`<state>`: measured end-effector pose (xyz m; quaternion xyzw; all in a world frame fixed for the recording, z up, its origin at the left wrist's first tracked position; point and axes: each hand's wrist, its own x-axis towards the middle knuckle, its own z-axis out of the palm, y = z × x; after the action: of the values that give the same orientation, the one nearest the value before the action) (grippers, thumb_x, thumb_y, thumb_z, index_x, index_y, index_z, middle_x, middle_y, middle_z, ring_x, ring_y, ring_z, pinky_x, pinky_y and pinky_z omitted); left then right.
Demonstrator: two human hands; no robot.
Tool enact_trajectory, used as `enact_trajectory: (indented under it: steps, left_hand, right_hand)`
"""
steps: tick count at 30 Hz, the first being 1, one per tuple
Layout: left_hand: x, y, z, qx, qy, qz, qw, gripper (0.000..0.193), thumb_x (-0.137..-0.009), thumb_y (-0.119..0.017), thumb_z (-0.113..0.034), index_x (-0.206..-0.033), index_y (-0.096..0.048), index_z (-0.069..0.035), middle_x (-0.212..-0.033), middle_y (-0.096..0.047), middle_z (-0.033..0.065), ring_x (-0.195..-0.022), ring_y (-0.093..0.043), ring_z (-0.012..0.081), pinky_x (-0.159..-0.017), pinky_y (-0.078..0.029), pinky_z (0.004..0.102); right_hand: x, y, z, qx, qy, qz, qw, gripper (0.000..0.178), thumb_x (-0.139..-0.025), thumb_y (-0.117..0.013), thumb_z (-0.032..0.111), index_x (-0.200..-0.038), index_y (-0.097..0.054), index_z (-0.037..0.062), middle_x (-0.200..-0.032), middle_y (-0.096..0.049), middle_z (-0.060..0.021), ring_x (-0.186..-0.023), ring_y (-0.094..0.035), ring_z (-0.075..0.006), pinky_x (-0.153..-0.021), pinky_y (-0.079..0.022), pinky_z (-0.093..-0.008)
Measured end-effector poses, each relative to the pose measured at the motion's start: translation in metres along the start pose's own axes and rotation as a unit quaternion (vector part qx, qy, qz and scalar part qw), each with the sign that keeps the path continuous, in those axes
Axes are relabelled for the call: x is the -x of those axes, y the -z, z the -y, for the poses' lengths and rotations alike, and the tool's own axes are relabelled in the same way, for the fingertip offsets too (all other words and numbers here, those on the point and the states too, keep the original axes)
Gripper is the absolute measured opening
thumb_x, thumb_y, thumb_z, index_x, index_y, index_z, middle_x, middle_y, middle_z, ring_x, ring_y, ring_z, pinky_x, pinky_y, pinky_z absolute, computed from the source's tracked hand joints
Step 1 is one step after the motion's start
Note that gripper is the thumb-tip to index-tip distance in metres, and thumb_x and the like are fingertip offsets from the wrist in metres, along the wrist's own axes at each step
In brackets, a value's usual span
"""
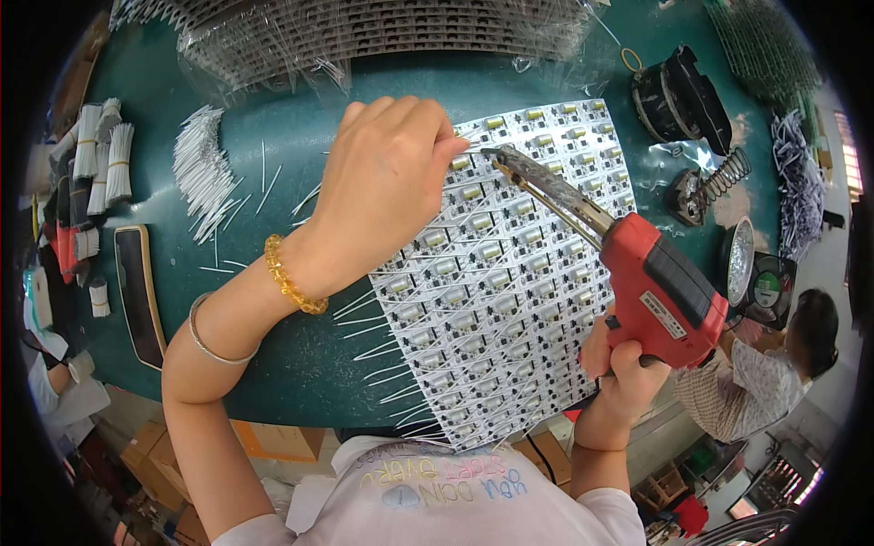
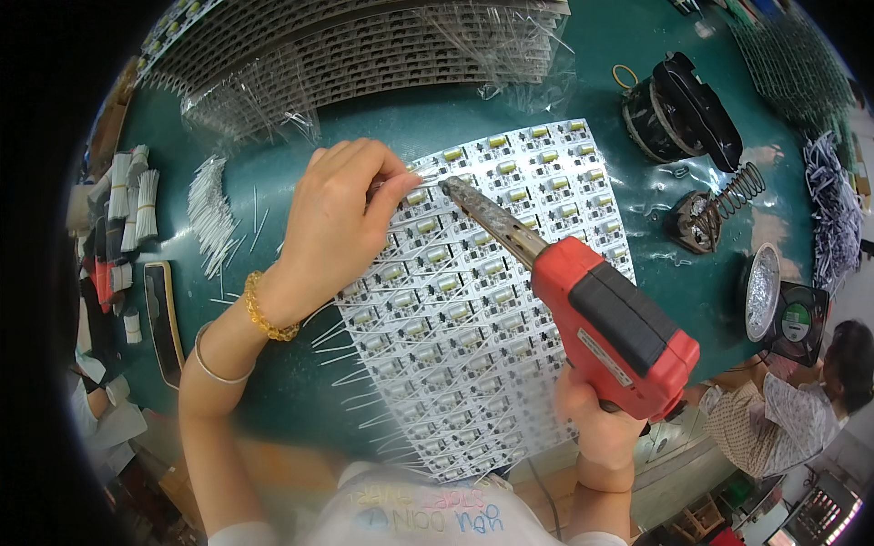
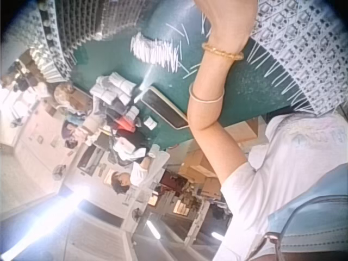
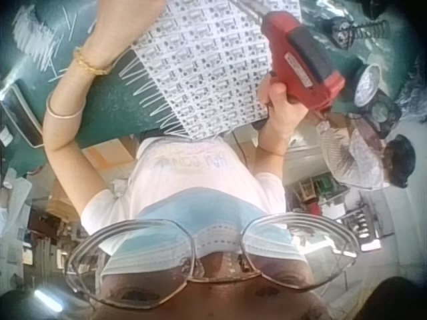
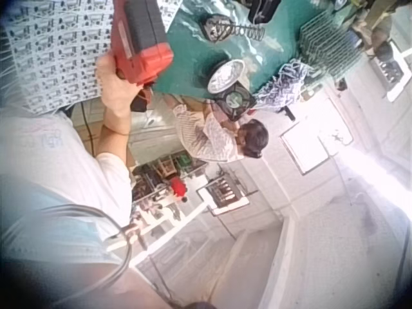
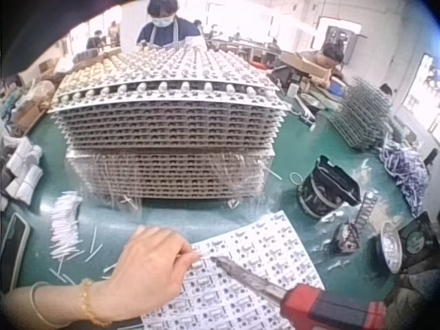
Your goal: The person uses a soldering iron to attach small white wires to a large grid of LED modules on a green workbench. They systematically move from one connection point to the next, holding the wire with one hand and the soldering tool with the other to secure the components.
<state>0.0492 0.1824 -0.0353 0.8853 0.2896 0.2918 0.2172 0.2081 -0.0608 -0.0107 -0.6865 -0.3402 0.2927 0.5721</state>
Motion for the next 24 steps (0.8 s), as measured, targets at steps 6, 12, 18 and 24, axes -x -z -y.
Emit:
enact_trajectory:
  steps: [6, 12, 18, 24]
  left_hand:
    - [0.000, 0.000, 0.000, 0.001, -0.006, -0.006, 1.000, 0.014, -0.084, -0.066, -0.011, -0.075, -0.057, -0.004, -0.067, -0.055, 0.0071, -0.065, -0.051, 0.0247, -0.067, -0.036, 0.0348]
    - [0.001, -0.001, -0.001, 0.003, -0.008, -0.001, 1.000, 0.014, -0.084, -0.066, -0.011, -0.075, -0.057, -0.004, -0.067, -0.054, 0.0067, -0.066, -0.051, 0.0244, -0.067, -0.036, 0.0347]
    - [0.001, 0.000, -0.001, -0.004, -0.005, 0.002, 1.000, 0.013, -0.084, -0.065, -0.011, -0.076, -0.057, -0.004, -0.068, -0.055, 0.0073, -0.067, -0.051, 0.0246, -0.067, -0.036, 0.0349]
    - [0.000, 0.002, 0.002, -0.002, -0.007, 0.003, 1.000, 0.012, -0.084, -0.066, -0.011, -0.078, -0.059, -0.003, -0.069, -0.057, 0.0080, -0.067, -0.052, 0.0244, -0.068, -0.038, 0.0339]
  right_hand:
    - [0.002, 0.005, -0.003, 0.036, 0.016, -0.017, 0.999, 0.060, -0.089, -0.064, 0.042, -0.108, -0.046, -0.0126, -0.052, -0.047, -0.0062, -0.039, -0.041, -0.0115, -0.039, -0.032, -0.0257]
    - [0.007, 0.011, -0.009, 0.012, 0.032, -0.018, 0.999, 0.066, -0.089, -0.064, 0.042, -0.117, -0.044, -0.0143, -0.052, -0.046, -0.0055, -0.039, -0.040, -0.0111, -0.039, -0.032, -0.0252]
    - [0.004, 0.005, 0.001, 0.018, 0.017, -0.004, 1.000, 0.070, -0.089, -0.064, 0.043, -0.120, -0.042, -0.0153, -0.052, -0.046, -0.0037, -0.040, -0.040, -0.0094, -0.039, -0.032, -0.0241]
    - [0.012, 0.012, 0.002, -0.007, 0.070, -0.058, 0.996, 0.073, -0.089, -0.062, 0.046, -0.124, -0.040, -0.0140, -0.053, -0.047, -0.0032, -0.041, -0.040, -0.0091, -0.040, -0.033, -0.0239]
